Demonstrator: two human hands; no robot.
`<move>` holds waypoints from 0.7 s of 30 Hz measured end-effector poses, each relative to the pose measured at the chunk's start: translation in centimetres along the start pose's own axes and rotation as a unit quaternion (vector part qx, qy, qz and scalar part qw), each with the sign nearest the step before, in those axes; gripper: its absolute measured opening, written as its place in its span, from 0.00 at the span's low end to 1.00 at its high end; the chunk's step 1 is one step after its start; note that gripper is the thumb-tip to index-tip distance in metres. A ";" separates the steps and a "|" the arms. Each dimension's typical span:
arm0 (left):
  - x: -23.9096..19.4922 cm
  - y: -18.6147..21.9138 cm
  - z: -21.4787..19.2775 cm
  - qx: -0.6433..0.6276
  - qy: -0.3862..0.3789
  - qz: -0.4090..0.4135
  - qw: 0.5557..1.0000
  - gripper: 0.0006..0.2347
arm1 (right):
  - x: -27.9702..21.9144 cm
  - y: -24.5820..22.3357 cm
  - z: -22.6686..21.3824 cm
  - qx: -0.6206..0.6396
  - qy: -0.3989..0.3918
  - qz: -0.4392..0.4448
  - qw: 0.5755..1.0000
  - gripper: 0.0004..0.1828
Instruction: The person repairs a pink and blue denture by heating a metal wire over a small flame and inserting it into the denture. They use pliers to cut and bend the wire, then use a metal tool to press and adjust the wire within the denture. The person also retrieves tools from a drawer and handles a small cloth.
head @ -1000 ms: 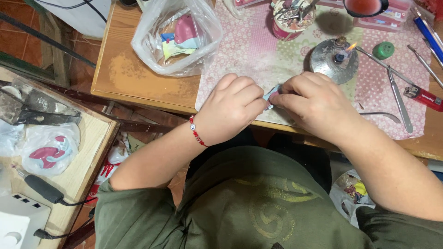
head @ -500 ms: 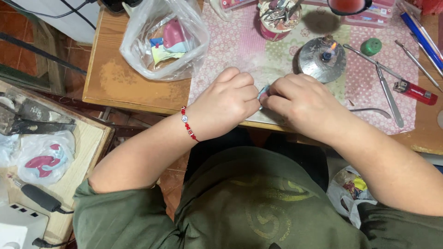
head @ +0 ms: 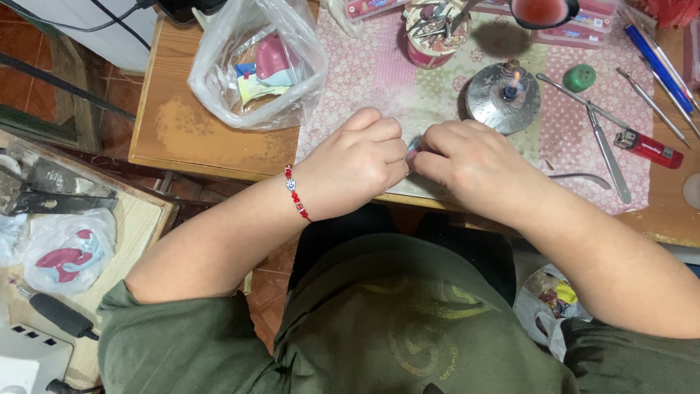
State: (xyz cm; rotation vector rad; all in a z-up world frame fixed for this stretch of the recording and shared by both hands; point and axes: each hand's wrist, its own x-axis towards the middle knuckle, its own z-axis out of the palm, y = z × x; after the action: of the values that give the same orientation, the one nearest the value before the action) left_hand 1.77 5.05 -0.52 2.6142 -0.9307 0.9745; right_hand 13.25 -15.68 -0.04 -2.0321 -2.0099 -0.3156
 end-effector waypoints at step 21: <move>-1.6 1.3 -1.3 0.005 0.051 -0.069 0.996 0.14 | -3.6 1.8 -1.1 0.084 0.096 0.111 0.986 0.11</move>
State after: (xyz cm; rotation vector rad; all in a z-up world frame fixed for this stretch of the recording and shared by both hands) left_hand -0.68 5.29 -0.62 2.5700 -0.7131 1.0676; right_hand 14.98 -19.44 -0.28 -2.0127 -1.6223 -0.2732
